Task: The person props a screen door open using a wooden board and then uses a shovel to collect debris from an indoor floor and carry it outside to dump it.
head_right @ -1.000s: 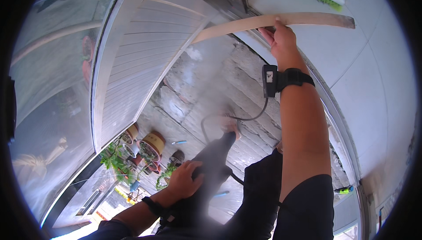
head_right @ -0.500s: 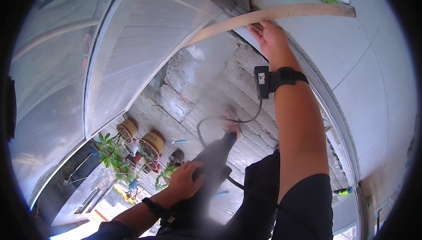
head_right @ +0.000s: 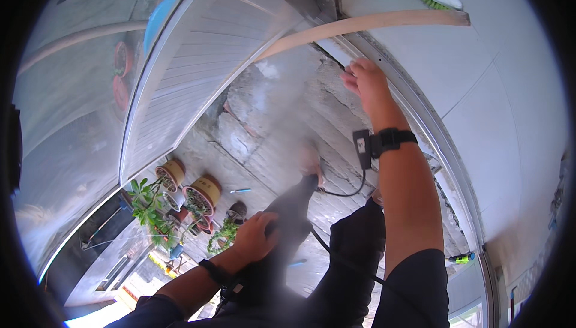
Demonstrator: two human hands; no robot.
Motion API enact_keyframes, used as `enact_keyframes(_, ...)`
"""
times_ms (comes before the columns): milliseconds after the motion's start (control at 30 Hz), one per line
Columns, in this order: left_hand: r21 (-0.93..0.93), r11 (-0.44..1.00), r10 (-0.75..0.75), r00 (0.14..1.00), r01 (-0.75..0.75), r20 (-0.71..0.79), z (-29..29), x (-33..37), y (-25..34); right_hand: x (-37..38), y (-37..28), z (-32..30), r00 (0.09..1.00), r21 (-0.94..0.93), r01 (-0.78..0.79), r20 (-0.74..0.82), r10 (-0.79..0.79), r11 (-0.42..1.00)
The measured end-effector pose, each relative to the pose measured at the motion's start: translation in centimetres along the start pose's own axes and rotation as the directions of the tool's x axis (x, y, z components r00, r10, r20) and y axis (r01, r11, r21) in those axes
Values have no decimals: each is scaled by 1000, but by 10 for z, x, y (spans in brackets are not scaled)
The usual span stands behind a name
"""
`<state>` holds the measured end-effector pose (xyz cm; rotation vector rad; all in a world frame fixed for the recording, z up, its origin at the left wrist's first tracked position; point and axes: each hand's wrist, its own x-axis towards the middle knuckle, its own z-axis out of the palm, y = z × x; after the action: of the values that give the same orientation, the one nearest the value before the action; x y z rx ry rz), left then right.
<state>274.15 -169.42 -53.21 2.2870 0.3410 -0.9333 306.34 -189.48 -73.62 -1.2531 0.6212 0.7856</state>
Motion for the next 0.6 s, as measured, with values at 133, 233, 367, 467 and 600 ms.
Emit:
enact_keyframes(133, 21, 1000, 9, 1000, -9, -3, 9, -9, -2, -61, 10, -50, 997, -81, -74, -34, 71, 994)
enact_keyframes(233, 36, 998, 45, 999, -45, -1, 21, -13, 1, -121, 16, -108, 985, -119, -135, -125, 120, 984)
enact_keyframes(367, 127, 988, 92, 996, -91, 1, 33, -24, 6, -210, 46, -186, 962, -180, -162, -249, 115, 970)
enact_keyframes(467, 284, 958, -20, 985, -30, 174, 24, -32, 39, -291, 63, -228, 913, -163, -284, -347, 215, 945)
enact_keyframes(600, 283, 935, 179, 974, -212, 138, 19, -45, 75, -408, 89, -265, 862, -48, -288, -449, 237, 956)
